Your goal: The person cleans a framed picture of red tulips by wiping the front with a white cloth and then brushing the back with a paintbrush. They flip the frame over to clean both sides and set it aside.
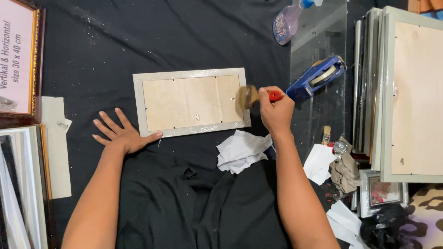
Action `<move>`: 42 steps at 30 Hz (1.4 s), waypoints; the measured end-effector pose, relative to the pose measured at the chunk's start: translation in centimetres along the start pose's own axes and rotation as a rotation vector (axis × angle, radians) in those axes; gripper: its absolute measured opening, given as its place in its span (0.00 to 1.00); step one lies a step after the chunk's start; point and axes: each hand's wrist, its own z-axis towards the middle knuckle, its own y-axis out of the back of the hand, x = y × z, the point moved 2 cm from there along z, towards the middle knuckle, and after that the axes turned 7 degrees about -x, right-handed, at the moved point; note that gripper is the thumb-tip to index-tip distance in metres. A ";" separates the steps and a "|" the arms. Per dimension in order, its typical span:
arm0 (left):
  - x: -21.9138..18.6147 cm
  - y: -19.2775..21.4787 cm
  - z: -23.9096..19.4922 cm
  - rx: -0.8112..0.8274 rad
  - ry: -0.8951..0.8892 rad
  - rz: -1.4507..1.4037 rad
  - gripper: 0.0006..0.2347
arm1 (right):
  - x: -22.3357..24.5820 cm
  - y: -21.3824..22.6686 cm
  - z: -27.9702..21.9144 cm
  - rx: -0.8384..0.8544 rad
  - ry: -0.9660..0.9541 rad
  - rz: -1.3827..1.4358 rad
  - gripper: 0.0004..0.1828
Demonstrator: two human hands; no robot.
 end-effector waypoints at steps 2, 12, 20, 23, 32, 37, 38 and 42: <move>0.5 -1.2 0.7 -0.046 -0.011 -0.010 0.73 | 0.1 -0.4 0.7 -0.014 0.077 -0.025 0.07; 1.2 -3.4 1.9 -0.175 -0.035 0.020 0.77 | -0.4 -6.2 5.0 -0.079 0.330 -0.220 0.07; 1.9 -6.3 3.5 -0.346 -0.080 0.054 0.81 | 9.1 -13.4 -0.4 0.174 0.408 0.012 0.09; 1.6 -5.9 3.3 -0.334 -0.087 0.057 0.80 | 11.3 -17.5 -3.3 0.259 0.589 0.116 0.11; -1.5 -0.1 -3.8 -0.890 0.026 0.054 0.39 | 18.4 -14.8 -10.1 0.716 0.685 0.041 0.10; -1.3 0.3 -3.5 -0.783 0.013 0.012 0.44 | 14.3 -14.6 -12.0 0.869 0.626 0.077 0.11; -1.1 0.1 -3.5 -0.716 0.007 -0.033 0.47 | 13.5 -14.1 -12.1 0.741 0.600 0.092 0.10; 0.1 -2.6 -1.4 -0.602 -0.082 -0.061 0.62 | 11.7 -11.9 -13.2 0.733 0.446 0.195 0.07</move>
